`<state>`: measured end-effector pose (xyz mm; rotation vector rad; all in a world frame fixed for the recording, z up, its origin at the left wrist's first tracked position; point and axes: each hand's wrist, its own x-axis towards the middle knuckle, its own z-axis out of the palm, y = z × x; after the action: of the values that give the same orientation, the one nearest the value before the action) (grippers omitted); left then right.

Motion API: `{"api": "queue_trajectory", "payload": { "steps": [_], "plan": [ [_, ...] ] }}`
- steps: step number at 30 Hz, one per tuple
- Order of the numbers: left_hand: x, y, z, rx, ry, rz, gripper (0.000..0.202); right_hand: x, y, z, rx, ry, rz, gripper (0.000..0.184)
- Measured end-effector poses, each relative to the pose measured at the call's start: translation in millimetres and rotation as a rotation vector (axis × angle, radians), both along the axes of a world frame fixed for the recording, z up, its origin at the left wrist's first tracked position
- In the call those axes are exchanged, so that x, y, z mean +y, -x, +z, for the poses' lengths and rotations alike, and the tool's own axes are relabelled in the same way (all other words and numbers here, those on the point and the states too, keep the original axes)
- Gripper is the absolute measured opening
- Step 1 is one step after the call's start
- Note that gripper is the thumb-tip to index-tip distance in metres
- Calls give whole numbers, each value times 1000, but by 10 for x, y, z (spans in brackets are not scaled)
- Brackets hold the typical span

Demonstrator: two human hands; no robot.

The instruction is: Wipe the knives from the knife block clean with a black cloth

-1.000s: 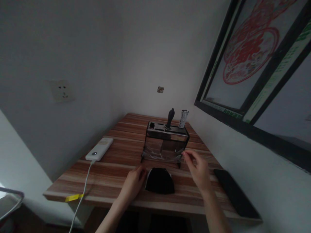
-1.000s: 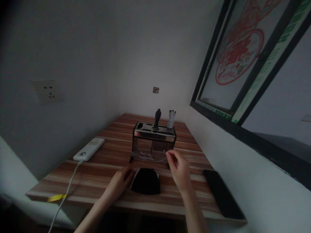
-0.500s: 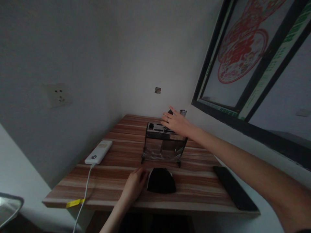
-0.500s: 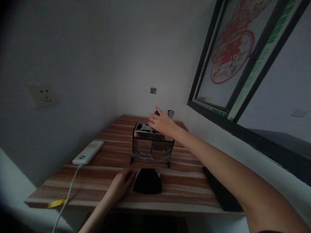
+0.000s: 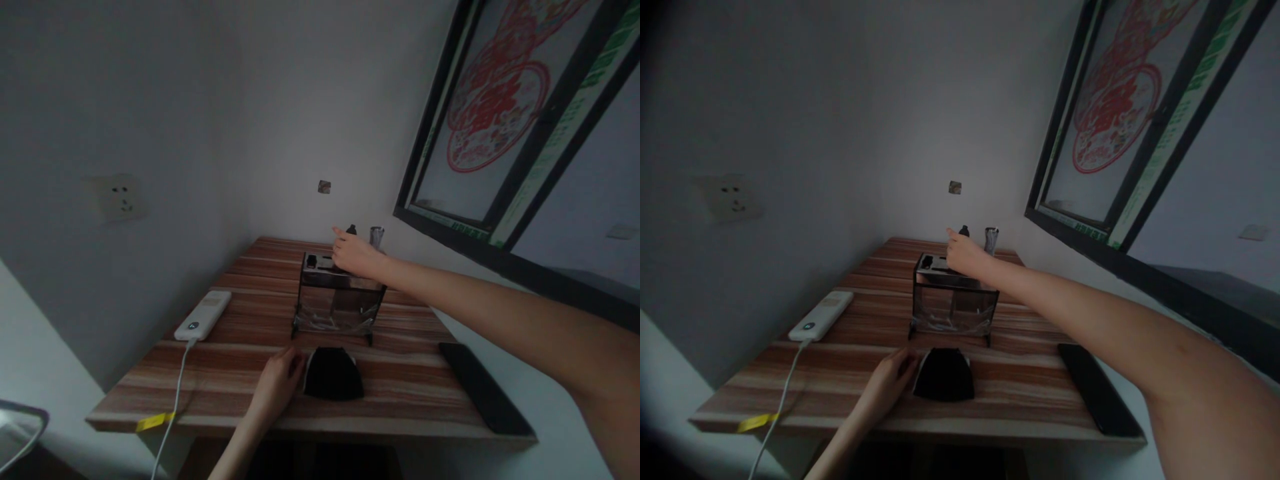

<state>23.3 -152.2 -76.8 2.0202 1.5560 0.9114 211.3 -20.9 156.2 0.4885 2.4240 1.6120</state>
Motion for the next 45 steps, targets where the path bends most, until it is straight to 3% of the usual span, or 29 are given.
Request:
{"api": "queue_trajectory", "payload": {
  "steps": [14, 29, 38, 45],
  "plan": [
    [-2, 8, 1, 53, -6, 10, 15, -11, -154, -4, 45, -28, 43, 17],
    [-31, -7, 90, 89, 46, 24, 18, 75, -164, 38, 45, 71, 59, 18],
    [-49, -6, 122, 77, 44, 17, 18, 77, -176, 219, 56, 54, 54, 22],
    [-36, 2, 81, 70, 16, -2, 17, 73, -221, 512, 82, -20, 43, 25]
  ]
}}
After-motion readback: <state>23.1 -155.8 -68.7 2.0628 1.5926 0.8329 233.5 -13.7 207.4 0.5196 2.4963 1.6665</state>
